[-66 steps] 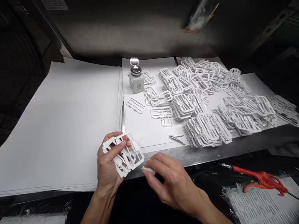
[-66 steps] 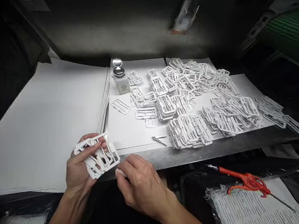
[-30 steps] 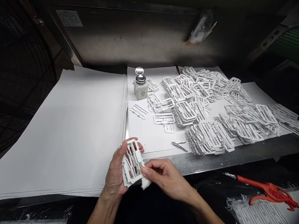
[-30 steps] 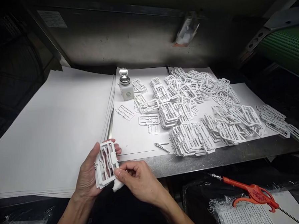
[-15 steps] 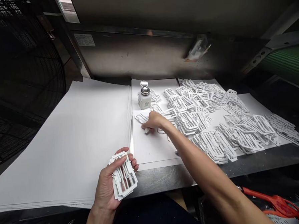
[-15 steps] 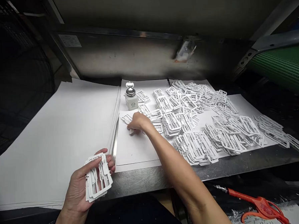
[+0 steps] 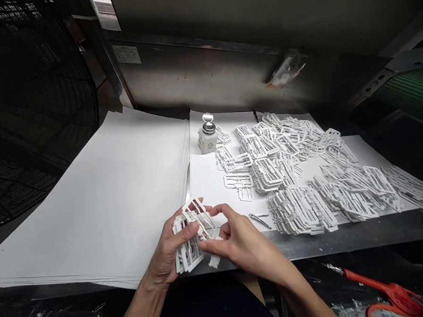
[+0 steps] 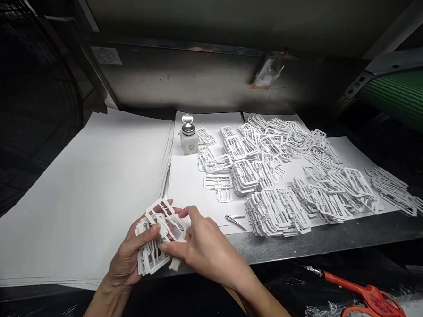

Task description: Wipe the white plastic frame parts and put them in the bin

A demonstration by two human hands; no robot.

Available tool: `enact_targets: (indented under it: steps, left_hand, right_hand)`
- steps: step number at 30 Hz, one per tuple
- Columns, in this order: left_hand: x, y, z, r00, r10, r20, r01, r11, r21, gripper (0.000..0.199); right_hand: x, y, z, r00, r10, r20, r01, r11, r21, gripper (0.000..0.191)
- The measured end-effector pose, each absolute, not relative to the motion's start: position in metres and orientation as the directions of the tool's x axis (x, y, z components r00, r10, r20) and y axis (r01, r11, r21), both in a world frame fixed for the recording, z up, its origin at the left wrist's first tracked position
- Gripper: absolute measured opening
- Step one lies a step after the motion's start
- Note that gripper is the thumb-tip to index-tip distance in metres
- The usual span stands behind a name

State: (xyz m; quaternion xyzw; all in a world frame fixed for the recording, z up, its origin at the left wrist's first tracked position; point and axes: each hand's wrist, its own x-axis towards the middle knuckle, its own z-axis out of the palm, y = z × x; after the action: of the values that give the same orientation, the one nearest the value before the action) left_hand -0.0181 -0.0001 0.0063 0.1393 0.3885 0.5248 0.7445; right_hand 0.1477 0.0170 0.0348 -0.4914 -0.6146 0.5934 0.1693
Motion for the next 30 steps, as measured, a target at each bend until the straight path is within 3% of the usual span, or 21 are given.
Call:
enact_targets:
  steps: [3, 5, 11, 14, 17, 21, 24, 30]
  left_hand:
    - [-0.023, -0.006, -0.003, 0.218, 0.881, -0.419, -0.746, 0.427, 0.511, 0.048]
    - [-0.025, -0.009, -0.007, 0.282, 0.866, -0.413, -0.756, 0.466, 0.460, 0.044]
    - [-0.017, -0.015, -0.009, 0.374, 0.830, -0.414, -0.698, 0.546, 0.464, 0.034]
    - [-0.011, -0.018, -0.006, 0.403, 0.797, -0.450, -0.621, 0.599, 0.506, 0.024]
    - [-0.010, -0.021, -0.003, 0.391, 0.787, -0.477, -0.579, 0.614, 0.536, 0.023]
    - [-0.015, -0.021, 0.002, 0.398, 0.785, -0.474, -0.605, 0.613, 0.508, 0.031]
    - [-0.014, -0.020, 0.002, 0.395, 0.761, -0.514, -0.587, 0.640, 0.496, 0.032]
    - [-0.010, -0.021, -0.001, 0.309, 0.761, -0.570, -0.577, 0.627, 0.524, 0.039]
  right_hand:
    - [0.161, 0.008, 0.028, -0.447, 0.810, -0.380, 0.246, -0.297, -0.923, 0.043]
    - [0.170, 0.011, 0.024, -0.379, 0.863, -0.333, 0.194, -0.278, -0.941, 0.032]
    - [0.164, 0.019, 0.028, -0.219, 0.971, -0.102, 0.093, -0.083, -0.992, 0.020]
    - [0.148, 0.022, 0.033, -0.275, 0.958, 0.078, 0.140, 0.120, -0.983, 0.014]
    - [0.145, 0.027, 0.033, -0.393, 0.888, 0.237, 0.285, 0.363, -0.887, 0.008]
    - [0.163, 0.030, 0.028, -0.320, 0.925, 0.205, 0.417, 0.332, -0.846, 0.002]
    - [0.169, 0.025, 0.026, -0.255, 0.946, 0.202, 0.403, 0.294, -0.867, 0.003]
    - [0.167, 0.009, 0.026, -0.439, 0.886, 0.150, 0.430, 0.353, -0.831, 0.009]
